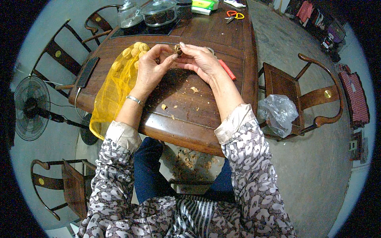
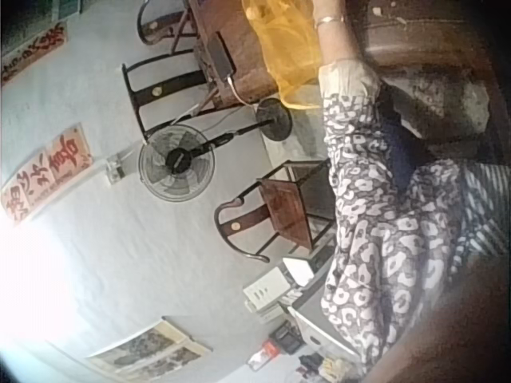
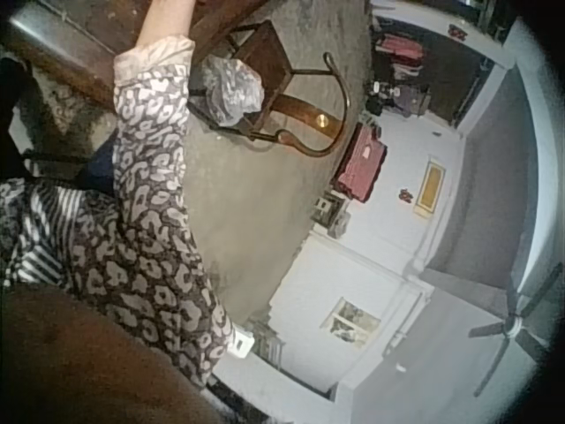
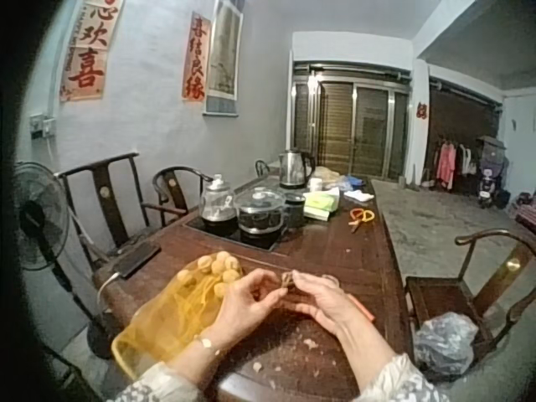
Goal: The person sits on the floor and uses a red nutcracker to crack walnuts taken from a yellow mesh bag. Shells are discarded on the table and floor, and the person removes the nutmeat from the cracked shells by hand.
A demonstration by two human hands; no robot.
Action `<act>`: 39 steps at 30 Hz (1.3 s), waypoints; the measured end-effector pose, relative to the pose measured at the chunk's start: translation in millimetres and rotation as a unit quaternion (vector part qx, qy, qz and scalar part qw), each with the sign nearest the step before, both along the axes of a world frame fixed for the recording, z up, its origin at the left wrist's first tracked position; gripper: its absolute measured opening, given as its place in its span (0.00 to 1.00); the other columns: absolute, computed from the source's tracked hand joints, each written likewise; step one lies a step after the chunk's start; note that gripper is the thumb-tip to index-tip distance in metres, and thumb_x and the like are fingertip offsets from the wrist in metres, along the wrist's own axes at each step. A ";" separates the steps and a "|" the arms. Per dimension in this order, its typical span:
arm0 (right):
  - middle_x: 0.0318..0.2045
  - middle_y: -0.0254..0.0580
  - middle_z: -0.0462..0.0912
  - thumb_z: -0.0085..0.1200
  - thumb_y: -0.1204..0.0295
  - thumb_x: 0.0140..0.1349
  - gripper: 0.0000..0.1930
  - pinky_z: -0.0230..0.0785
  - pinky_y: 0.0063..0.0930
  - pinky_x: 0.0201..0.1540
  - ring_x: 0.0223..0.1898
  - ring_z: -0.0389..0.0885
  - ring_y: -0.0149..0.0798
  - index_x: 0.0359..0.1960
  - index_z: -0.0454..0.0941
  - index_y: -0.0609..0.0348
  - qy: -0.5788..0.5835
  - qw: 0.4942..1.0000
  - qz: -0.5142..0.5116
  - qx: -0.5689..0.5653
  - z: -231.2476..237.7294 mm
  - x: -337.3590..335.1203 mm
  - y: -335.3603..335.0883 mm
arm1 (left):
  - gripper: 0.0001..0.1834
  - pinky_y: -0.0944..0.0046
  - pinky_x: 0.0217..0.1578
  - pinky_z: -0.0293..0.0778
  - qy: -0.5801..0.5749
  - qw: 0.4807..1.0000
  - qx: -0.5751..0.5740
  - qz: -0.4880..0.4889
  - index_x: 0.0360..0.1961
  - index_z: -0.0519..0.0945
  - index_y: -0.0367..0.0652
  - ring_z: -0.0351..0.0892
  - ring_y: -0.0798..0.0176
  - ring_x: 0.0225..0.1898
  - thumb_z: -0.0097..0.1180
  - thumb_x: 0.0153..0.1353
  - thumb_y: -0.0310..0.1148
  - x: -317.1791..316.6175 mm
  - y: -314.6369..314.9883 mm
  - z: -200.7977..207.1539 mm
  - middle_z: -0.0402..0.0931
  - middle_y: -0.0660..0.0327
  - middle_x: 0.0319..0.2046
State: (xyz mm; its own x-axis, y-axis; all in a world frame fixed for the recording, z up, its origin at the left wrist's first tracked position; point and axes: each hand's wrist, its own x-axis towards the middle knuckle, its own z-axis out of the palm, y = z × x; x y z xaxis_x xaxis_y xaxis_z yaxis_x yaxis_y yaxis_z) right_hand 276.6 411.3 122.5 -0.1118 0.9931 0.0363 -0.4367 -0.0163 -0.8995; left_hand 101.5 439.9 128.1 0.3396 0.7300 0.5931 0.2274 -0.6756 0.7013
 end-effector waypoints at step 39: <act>0.37 0.41 0.81 0.51 0.64 0.66 0.13 0.77 0.28 0.43 0.38 0.80 0.34 0.42 0.77 0.61 0.008 1.000 -0.018 -0.023 -0.7 0.5 1.4 | 0.10 0.76 0.15 0.50 -0.401 0.753 -0.433 -0.291 0.39 0.76 0.43 0.55 0.76 0.18 0.55 0.61 0.37 -22.3 23.5 7.1 0.65 0.70 0.22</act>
